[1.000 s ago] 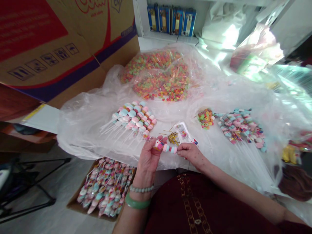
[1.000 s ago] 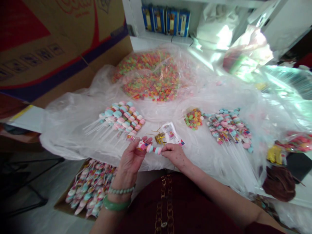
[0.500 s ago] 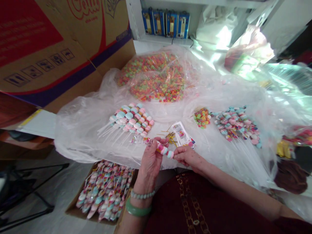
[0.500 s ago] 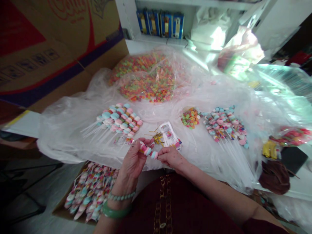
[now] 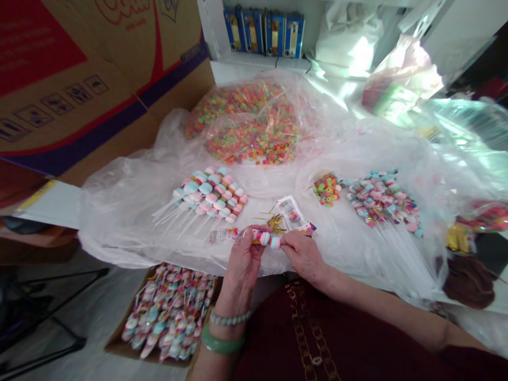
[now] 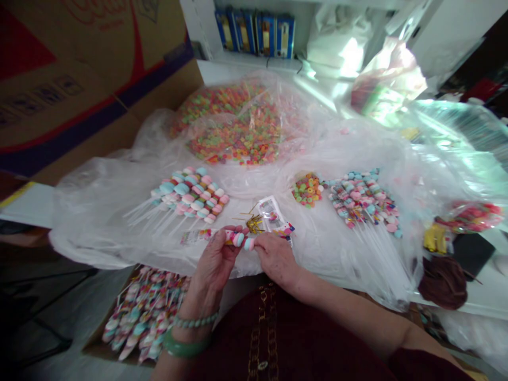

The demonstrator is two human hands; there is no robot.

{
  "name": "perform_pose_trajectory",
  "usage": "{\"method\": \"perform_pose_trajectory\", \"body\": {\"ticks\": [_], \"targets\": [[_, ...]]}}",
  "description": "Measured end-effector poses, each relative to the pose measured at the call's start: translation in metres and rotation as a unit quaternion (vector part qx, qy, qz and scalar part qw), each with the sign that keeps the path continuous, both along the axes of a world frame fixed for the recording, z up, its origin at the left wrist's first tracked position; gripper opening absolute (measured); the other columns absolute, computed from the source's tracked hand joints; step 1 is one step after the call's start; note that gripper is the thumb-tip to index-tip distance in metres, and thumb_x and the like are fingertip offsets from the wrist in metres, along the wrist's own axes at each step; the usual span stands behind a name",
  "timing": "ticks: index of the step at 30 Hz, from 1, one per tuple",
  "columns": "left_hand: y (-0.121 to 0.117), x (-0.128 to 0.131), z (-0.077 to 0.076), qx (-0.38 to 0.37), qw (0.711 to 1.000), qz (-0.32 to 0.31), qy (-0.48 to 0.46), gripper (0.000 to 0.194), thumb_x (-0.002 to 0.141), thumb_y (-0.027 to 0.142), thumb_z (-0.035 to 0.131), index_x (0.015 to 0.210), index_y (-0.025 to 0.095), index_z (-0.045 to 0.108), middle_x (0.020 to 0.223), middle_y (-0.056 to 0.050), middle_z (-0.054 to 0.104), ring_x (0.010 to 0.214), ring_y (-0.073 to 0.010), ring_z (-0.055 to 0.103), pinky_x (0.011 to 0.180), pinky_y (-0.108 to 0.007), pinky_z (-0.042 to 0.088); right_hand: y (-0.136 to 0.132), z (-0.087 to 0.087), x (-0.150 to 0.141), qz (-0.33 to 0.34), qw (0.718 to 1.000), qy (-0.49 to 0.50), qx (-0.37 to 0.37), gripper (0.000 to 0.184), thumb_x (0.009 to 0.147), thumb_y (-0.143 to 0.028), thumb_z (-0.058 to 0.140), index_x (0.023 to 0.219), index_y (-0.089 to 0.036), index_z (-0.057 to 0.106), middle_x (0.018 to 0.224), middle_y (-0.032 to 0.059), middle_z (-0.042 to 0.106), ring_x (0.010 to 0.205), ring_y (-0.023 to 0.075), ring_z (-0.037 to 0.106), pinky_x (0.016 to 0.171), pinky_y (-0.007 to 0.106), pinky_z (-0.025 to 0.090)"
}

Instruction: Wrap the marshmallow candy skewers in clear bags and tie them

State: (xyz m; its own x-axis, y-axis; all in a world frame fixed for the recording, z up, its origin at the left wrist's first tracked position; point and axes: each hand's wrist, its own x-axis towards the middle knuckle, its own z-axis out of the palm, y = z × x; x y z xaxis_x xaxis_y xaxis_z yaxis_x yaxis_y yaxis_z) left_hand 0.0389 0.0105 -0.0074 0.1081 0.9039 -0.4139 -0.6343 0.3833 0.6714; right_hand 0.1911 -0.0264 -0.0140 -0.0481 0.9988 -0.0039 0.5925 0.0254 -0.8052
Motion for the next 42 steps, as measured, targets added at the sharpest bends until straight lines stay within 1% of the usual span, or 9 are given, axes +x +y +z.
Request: {"method": "perform_pose_trajectory", "body": {"ticks": [4, 8, 11, 15, 22, 29, 35, 39, 42], "targets": [[0.003, -0.008, 0.002, -0.077, 0.996, -0.026, -0.043, 0.015, 0.084, 0.025, 0.062, 0.085, 0.011, 0.067, 0.091, -0.01, 0.071, 0.09, -0.0223, 0.068, 0.08, -0.034, 0.056, -0.001, 0.007, 0.003, 0.065, 0.997, -0.019, -0.043, 0.016, 0.086, -0.019, 0.049, 0.075, -0.018, 0.061, 0.075, 0.0013, 0.061, 0.075, 0.0154, 0.053, 0.069, 0.026, 0.035], [0.005, -0.014, 0.004, -0.145, 0.987, -0.014, -0.069, 0.016, 0.09, 0.022, 0.054, 0.087, 0.011, 0.066, 0.095, -0.012, 0.071, 0.095, -0.0247, 0.068, 0.08, -0.037, 0.057, -0.001, 0.015, 0.008, 0.056, 0.99, -0.012, -0.126, 0.011, 0.08, -0.017, 0.054, 0.09, -0.019, 0.06, 0.071, -0.0022, 0.058, 0.068, 0.0142, 0.053, 0.062, 0.024, 0.035], [0.006, -0.015, 0.005, -0.156, 0.984, -0.011, -0.081, 0.019, 0.091, 0.025, 0.051, 0.09, 0.012, 0.066, 0.093, -0.011, 0.071, 0.094, -0.0249, 0.068, 0.079, -0.038, 0.058, -0.002, 0.02, 0.009, 0.068, 0.996, -0.009, -0.064, 0.027, 0.084, -0.015, 0.048, 0.108, -0.021, 0.058, 0.081, 0.0001, 0.064, 0.075, 0.0157, 0.057, 0.069, 0.026, 0.041], [0.007, -0.015, 0.009, -0.143, 0.987, -0.006, -0.067, 0.018, 0.091, 0.024, 0.052, 0.089, 0.013, 0.066, 0.089, -0.009, 0.071, 0.082, -0.0196, 0.069, 0.075, -0.033, 0.058, -0.003, 0.024, 0.006, 0.176, 0.982, -0.059, 0.028, 0.051, 0.089, -0.012, 0.039, 0.138, -0.026, 0.041, 0.109, 0.0059, 0.065, 0.094, 0.0189, 0.06, 0.08, 0.029, 0.044], [0.003, -0.014, 0.015, -0.115, 0.993, -0.023, -0.016, 0.023, 0.091, 0.028, 0.052, 0.089, 0.012, 0.068, 0.094, -0.011, 0.071, 0.091, -0.0213, 0.068, 0.081, -0.032, 0.056, -0.003, 0.032, 0.001, 0.229, 0.946, -0.227, 0.02, 0.066, 0.08, -0.004, 0.042, 0.142, -0.027, 0.039, 0.094, 0.0069, 0.064, 0.071, 0.0176, 0.058, 0.061, 0.026, 0.041], [-0.003, -0.006, 0.01, -0.066, 0.996, -0.044, 0.038, 0.025, 0.086, 0.036, 0.06, 0.087, 0.012, 0.07, 0.086, -0.01, 0.072, 0.087, -0.0193, 0.067, 0.081, -0.029, 0.053, -0.004, 0.023, -0.001, 0.202, 0.959, -0.201, -0.005, 0.057, 0.081, -0.004, 0.045, 0.132, -0.028, 0.051, 0.092, 0.0055, 0.065, 0.074, 0.0178, 0.06, 0.067, 0.027, 0.044], [0.001, -0.003, 0.007, -0.055, 0.997, -0.047, 0.0, 0.025, 0.081, 0.035, 0.067, 0.085, 0.011, 0.07, 0.085, -0.009, 0.071, 0.08, -0.0168, 0.066, 0.074, -0.026, 0.054, 0.003, 0.013, -0.004, 0.104, 0.992, 0.077, 0.004, 0.034, 0.091, -0.017, 0.045, 0.119, -0.027, 0.062, 0.108, 0.0013, 0.068, 0.099, 0.0167, 0.061, 0.088, 0.029, 0.044], [0.004, -0.005, 0.006, -0.074, 0.996, -0.045, -0.003, 0.022, 0.085, 0.032, 0.062, 0.079, 0.011, 0.069, 0.079, -0.007, 0.071, 0.07, -0.0148, 0.065, 0.066, -0.025, 0.054, 0.008, 0.013, -0.004, -0.013, 0.993, 0.105, -0.061, 0.019, 0.083, -0.023, 0.057, 0.098, -0.022, 0.067, 0.068, -0.0039, 0.06, 0.064, 0.0128, 0.055, 0.063, 0.024, 0.04], [0.007, -0.009, 0.008, -0.099, 0.994, -0.053, 0.005, 0.03, 0.09, 0.036, 0.054, 0.08, 0.011, 0.068, 0.08, -0.01, 0.072, 0.073, -0.0185, 0.067, 0.07, -0.031, 0.056, 0.01, 0.013, -0.001, -0.035, 0.991, 0.1, -0.087, 0.007, 0.078, -0.024, 0.061, 0.075, -0.02, 0.065, 0.056, -0.0057, 0.05, 0.057, 0.0109, 0.046, 0.055, 0.022, 0.031]]}}
